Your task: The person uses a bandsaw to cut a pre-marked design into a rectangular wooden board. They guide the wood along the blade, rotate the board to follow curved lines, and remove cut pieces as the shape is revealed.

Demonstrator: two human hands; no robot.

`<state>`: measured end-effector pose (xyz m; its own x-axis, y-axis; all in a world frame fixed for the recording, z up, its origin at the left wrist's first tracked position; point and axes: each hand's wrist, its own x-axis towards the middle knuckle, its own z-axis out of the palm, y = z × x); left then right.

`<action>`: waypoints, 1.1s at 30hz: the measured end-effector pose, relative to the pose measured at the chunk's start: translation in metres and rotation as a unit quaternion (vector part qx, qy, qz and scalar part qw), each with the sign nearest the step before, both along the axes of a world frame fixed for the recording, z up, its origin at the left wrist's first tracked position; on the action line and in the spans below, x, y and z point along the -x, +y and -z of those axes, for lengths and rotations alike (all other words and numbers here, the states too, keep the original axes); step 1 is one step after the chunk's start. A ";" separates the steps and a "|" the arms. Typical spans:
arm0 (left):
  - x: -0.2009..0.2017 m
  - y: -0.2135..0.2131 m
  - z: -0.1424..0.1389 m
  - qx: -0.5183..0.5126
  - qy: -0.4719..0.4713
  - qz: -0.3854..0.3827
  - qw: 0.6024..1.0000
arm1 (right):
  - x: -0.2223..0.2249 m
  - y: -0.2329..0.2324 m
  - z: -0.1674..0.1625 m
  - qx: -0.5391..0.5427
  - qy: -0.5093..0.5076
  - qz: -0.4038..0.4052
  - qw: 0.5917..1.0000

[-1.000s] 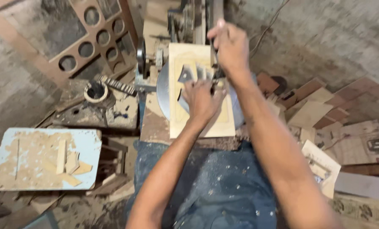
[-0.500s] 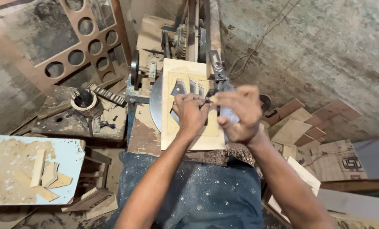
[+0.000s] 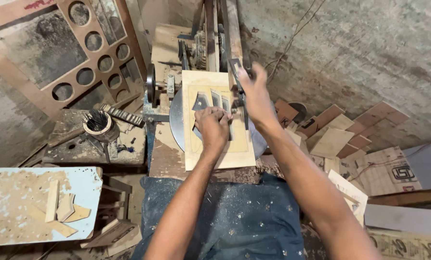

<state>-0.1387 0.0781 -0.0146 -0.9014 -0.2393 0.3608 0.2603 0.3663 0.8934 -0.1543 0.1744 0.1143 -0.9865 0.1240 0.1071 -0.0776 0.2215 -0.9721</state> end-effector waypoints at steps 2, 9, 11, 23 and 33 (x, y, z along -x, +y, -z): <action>0.001 0.001 -0.001 0.006 0.000 -0.013 1.000 | -0.028 0.010 -0.012 0.047 -0.040 -0.048 0.997; -0.006 -0.002 -0.009 0.005 -0.017 0.005 1.000 | -0.027 0.010 -0.088 0.281 -0.088 -0.128 0.947; -0.003 -0.006 -0.021 0.023 -0.045 0.010 0.999 | -0.022 0.008 -0.080 0.072 0.025 -0.140 0.987; -0.103 -0.113 -0.063 0.154 -0.266 0.042 0.951 | -0.073 0.060 0.086 -0.404 -0.026 0.023 0.914; -0.138 -0.091 -0.054 -0.161 -0.082 0.010 0.984 | -0.048 0.076 0.095 -0.030 -0.220 0.011 0.975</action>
